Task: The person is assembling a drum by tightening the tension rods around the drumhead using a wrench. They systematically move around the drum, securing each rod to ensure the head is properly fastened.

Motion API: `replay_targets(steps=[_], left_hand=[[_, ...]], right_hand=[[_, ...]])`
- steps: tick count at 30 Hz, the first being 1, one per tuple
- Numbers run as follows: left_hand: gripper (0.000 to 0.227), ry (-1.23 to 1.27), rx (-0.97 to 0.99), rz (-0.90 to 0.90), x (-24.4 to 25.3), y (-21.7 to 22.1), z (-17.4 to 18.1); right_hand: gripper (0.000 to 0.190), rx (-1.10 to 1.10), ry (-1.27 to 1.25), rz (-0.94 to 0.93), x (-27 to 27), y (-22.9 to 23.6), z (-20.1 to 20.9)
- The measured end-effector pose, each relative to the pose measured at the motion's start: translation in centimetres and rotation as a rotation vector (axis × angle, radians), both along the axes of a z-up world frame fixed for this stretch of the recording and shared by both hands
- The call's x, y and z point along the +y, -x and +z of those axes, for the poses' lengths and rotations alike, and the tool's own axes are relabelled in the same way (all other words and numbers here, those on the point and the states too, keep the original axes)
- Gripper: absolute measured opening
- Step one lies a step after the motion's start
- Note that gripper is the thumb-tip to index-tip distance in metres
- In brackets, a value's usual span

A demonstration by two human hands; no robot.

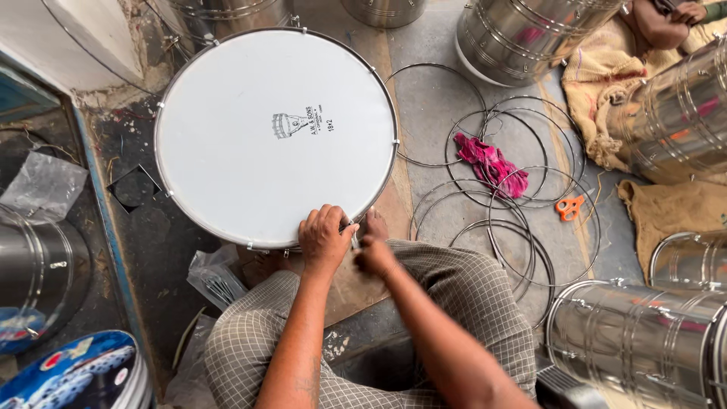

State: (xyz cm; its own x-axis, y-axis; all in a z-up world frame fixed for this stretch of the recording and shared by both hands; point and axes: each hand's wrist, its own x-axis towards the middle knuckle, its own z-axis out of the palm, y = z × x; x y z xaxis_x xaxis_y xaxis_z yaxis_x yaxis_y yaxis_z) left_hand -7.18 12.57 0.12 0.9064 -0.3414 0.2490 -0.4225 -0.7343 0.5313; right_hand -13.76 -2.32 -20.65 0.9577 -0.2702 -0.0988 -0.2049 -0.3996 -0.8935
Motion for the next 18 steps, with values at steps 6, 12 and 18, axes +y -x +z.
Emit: replay_targets(steps=[6,12,18], left_hand=[[0.037,0.012,-0.012,0.003,-0.1,0.0,0.0],[0.037,0.017,0.026,-0.011,-0.1,-0.2,-0.1],[0.035,0.015,0.052,0.005,-0.3,-0.5,0.3]], right_hand=[[0.019,0.502,0.741,0.492,-6.6,-8.6,6.1],[0.061,0.520,0.388,0.167,-5.4,-3.6,8.3],[0.093,0.574,-0.644,-0.026,0.7,0.6,5.3]])
